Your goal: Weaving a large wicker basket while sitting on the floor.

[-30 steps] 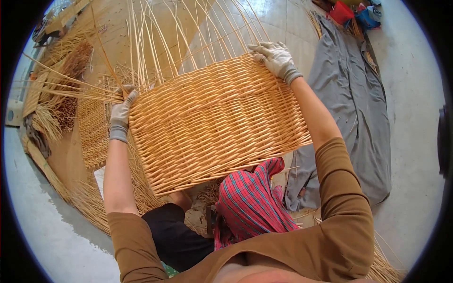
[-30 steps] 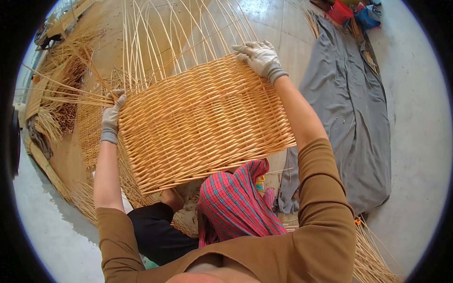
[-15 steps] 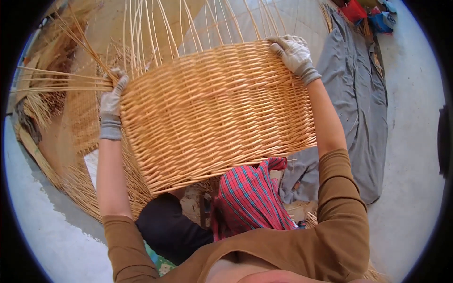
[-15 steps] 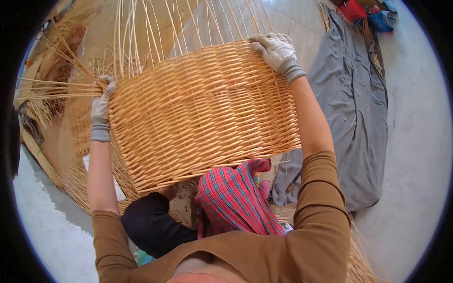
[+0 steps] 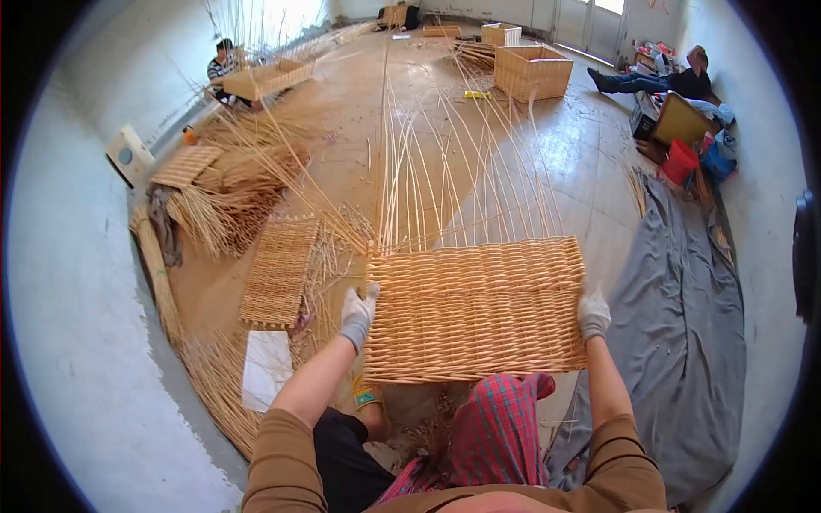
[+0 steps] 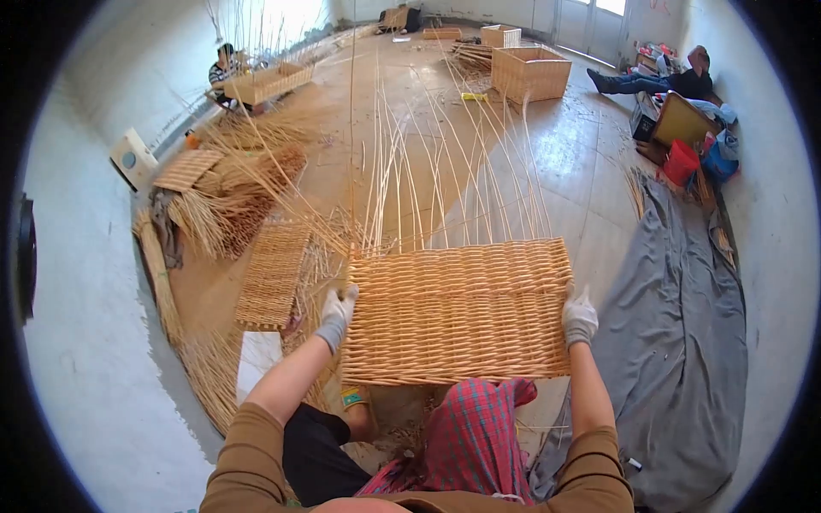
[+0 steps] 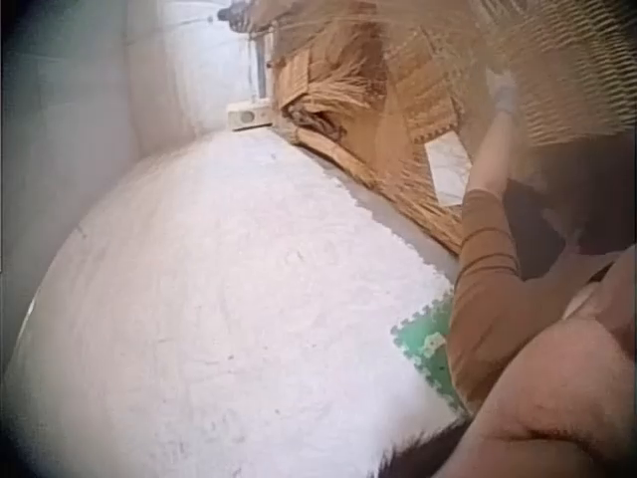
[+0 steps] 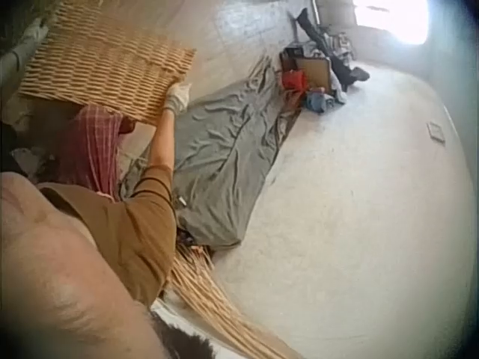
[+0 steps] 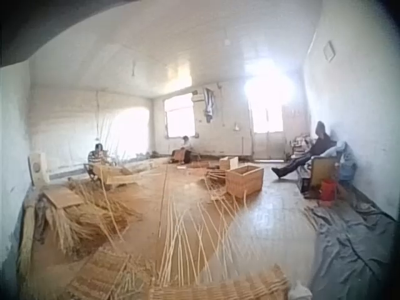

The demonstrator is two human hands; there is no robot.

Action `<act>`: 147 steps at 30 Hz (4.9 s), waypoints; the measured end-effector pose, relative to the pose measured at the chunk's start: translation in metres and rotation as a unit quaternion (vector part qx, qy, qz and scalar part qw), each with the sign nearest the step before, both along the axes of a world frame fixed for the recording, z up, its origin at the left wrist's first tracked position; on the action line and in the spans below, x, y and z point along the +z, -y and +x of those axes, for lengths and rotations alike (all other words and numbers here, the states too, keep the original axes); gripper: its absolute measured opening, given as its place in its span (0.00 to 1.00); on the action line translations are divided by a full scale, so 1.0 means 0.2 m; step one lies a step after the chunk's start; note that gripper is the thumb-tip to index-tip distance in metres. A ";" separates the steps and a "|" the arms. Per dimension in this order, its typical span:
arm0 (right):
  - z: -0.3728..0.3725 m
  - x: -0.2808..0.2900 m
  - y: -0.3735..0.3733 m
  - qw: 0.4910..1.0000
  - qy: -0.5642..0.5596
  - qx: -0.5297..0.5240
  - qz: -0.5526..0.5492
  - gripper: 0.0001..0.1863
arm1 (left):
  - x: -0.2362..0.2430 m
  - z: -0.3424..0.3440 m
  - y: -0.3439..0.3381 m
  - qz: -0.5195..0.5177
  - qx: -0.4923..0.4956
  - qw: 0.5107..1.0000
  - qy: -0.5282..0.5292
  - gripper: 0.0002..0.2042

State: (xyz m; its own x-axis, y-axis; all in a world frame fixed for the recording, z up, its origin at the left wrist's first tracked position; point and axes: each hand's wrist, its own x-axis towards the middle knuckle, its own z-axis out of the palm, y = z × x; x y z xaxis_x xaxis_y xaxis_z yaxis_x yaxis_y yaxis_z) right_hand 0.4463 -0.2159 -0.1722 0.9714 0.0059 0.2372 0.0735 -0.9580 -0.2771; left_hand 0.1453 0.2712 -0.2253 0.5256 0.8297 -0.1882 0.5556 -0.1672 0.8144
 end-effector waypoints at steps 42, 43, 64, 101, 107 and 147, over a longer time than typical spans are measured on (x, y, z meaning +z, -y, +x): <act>-0.60 0.12 0.84 0.900 -0.214 0.074 0.371 0.24 | 0.13 -0.55 0.66 -0.450 0.259 0.661 0.542 0.23; -0.64 0.22 0.90 0.931 -0.146 0.133 0.307 0.18 | 0.16 -0.52 0.72 -0.461 0.252 0.659 0.538 0.23; -1.73 0.84 -0.61 0.802 -0.301 0.494 0.149 0.15 | 0.83 -0.72 0.66 0.072 0.159 0.939 0.297 0.06; -1.39 0.48 -1.08 0.616 -0.321 0.209 0.688 0.18 | 0.70 -0.54 0.11 0.121 -0.306 0.933 0.149 0.28; -1.35 0.87 -1.38 0.739 -0.232 0.424 0.469 0.14 | 0.57 -0.53 0.21 -0.132 -0.108 0.898 0.407 0.25; -1.02 0.59 -0.50 0.687 -0.280 0.187 0.644 0.09 | 0.99 -0.08 0.85 0.256 -0.147 0.954 0.057 0.29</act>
State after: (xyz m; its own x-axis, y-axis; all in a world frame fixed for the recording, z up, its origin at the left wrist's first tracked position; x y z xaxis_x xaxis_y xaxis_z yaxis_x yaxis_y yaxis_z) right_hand 0.2415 -0.1167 -0.0551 0.9004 0.4155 -0.1293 -0.2150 0.1666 -0.9623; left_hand 0.1292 0.1017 -0.0274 0.7423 0.6114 0.2742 0.3362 -0.6939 0.6367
